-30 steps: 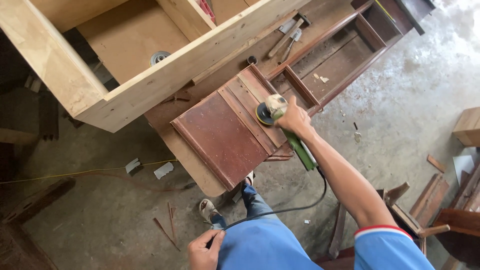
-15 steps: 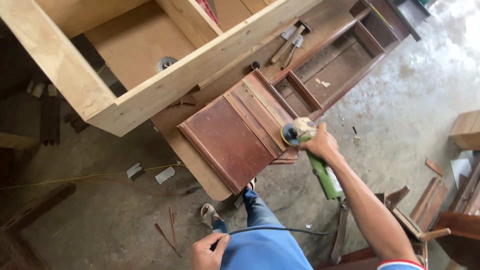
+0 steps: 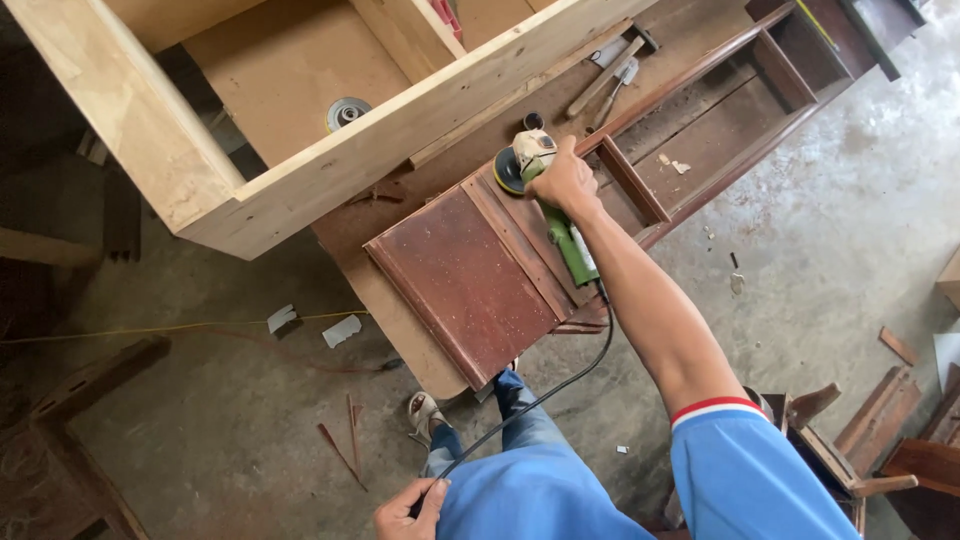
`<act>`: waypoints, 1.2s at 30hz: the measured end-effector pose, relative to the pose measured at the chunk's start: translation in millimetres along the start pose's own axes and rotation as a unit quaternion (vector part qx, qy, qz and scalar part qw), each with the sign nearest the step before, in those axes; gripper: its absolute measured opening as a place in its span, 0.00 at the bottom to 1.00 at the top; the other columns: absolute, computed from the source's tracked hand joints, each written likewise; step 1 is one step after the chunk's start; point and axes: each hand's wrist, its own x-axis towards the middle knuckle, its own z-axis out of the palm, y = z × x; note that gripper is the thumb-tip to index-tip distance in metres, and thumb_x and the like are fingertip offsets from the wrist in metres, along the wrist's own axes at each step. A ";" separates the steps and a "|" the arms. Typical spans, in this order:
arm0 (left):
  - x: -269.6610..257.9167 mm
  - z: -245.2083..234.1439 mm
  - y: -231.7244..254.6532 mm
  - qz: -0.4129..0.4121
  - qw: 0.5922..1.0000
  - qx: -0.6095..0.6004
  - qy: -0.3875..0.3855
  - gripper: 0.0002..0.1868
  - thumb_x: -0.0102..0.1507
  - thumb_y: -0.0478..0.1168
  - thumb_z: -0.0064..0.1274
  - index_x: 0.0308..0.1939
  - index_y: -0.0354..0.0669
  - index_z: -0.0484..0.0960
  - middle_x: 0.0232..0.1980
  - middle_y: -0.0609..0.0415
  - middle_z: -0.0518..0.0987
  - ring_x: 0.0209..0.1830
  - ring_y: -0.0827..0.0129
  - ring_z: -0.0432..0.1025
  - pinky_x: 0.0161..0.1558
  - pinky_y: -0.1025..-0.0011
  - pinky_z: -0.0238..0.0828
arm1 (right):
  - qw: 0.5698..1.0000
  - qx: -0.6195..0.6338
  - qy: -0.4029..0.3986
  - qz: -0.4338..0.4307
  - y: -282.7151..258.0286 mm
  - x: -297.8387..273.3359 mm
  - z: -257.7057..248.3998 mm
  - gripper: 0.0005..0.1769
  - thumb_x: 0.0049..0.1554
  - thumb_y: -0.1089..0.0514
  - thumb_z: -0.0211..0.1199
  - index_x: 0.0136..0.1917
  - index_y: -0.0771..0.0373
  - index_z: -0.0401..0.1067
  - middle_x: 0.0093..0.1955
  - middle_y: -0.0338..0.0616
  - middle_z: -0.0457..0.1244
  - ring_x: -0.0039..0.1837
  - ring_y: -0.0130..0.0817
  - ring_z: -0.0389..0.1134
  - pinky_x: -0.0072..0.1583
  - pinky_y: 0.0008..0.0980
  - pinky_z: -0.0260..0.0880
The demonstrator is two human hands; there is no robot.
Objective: The person uses a power sander to smooth the surface of a wooden chair seat. They also use a hammer to tap a wooden frame piece and a drill to work on the chair's structure.
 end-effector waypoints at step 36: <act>16.0 -30.3 -9.6 0.082 0.988 0.033 -0.124 0.12 0.58 0.44 0.65 0.24 0.42 0.92 0.21 0.58 0.81 0.24 0.75 0.70 0.32 0.73 0.68 | 0.995 -0.040 0.033 0.085 103.7 -93.2 -7.4 0.48 0.43 0.41 0.77 0.65 0.54 0.51 0.62 0.59 0.65 0.61 0.58 0.68 0.57 0.54 0.68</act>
